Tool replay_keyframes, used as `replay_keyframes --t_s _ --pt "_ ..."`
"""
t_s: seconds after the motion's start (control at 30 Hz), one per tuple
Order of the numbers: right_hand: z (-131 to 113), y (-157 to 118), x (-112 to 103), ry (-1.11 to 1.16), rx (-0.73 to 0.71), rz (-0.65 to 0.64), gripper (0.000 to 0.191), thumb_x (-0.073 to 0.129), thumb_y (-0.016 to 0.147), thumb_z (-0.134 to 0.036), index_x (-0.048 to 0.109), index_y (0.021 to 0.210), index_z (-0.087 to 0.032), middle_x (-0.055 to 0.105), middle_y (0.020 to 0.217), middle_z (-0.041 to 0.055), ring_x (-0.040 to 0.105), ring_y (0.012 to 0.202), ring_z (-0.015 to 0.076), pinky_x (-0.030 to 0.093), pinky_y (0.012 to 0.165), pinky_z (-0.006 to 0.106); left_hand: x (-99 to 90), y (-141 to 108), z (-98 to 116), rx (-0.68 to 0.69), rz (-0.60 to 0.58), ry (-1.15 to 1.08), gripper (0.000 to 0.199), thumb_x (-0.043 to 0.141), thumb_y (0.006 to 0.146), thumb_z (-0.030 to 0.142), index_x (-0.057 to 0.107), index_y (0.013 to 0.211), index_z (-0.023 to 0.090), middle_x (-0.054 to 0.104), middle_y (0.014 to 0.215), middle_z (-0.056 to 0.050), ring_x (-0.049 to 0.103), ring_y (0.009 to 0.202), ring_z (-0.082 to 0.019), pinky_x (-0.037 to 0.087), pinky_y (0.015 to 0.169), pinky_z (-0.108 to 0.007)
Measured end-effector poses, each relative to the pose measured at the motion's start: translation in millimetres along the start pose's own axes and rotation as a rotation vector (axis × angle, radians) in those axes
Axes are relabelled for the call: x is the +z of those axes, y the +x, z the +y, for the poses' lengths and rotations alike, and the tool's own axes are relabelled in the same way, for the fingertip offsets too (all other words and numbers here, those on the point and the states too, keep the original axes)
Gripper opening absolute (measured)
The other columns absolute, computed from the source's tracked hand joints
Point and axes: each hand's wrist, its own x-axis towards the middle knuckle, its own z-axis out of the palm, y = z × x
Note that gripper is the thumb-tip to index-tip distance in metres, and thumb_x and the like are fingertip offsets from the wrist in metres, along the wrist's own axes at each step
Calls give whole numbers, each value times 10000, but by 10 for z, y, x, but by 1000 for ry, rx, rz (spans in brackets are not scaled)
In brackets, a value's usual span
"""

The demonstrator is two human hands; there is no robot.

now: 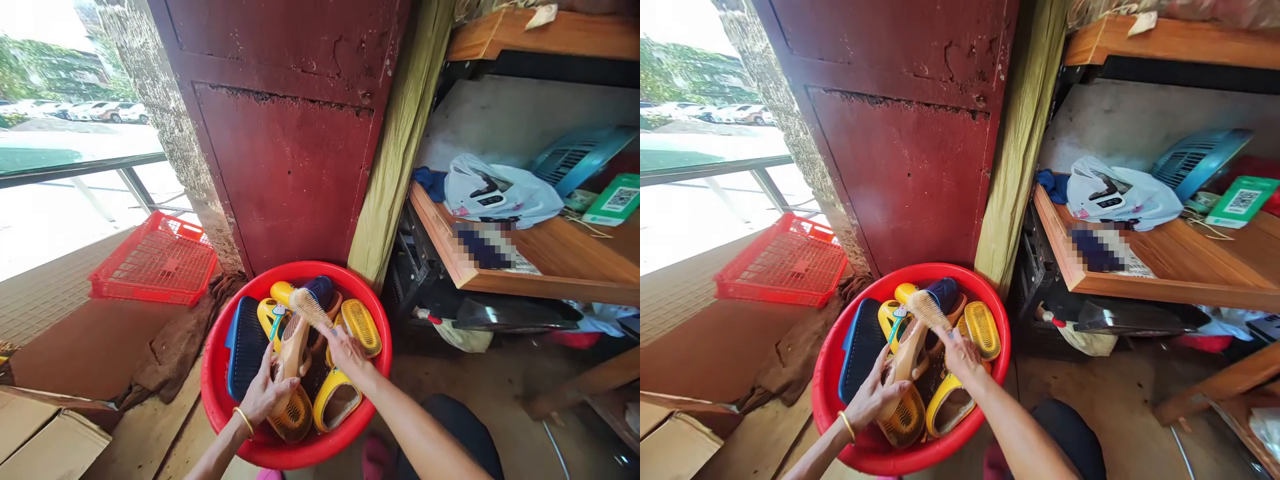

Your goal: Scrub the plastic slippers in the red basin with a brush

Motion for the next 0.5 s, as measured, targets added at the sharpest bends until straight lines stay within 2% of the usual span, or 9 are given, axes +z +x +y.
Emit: replay_keyframes --t_s 0.03,0.1,0.17,0.23,0.33,0.5 --pt "64 36 -34 -2 48 9 611 379 1008 -85 437 1583 -281 680 1141 120 679 838 212 564 748 313 -7 1 -12 62 3 114 1119 798 717 551 268 1624 167 625 1432 -200 584 1338 -377 429 1142 -517" --pt "87 28 -51 3 58 27 586 370 1020 -110 431 1587 -244 681 1149 137 690 862 227 569 759 326 -12 9 -54 203 41 382 1075 742 766 574 252 1627 159 603 1457 -224 570 1341 -408 413 1136 -572" --pt "-39 -90 0 14 0 30 597 389 1018 -138 390 1607 -237 680 1137 140 703 841 233 577 728 327 -4 23 -117 322 117 610 1028 693 804 580 250 1621 140 573 1479 -251 571 1323 -432 447 1082 -601" --pt "-232 -263 73 10 -103 5 651 438 989 -152 336 1626 -240 678 1119 142 709 766 227 578 668 320 12 40 -194 398 190 764 977 670 824 551 279 1597 101 603 1415 -273 616 1239 -435 506 989 -584" --pt "-416 -422 105 -33 -174 -77 753 505 919 -117 304 1631 -257 681 1098 144 712 708 229 577 635 332 38 55 -301 460 254 908 931 680 823 465 301 1574 66 682 1245 -251 670 1078 -401 544 878 -526" --pt "-374 -286 -19 -29 -74 -161 726 536 900 -105 370 1594 -237 700 1092 161 747 828 280 595 716 382 61 58 -367 536 266 987 1084 700 811 384 59 1640 105 695 1256 -206 678 1077 -366 537 865 -467"
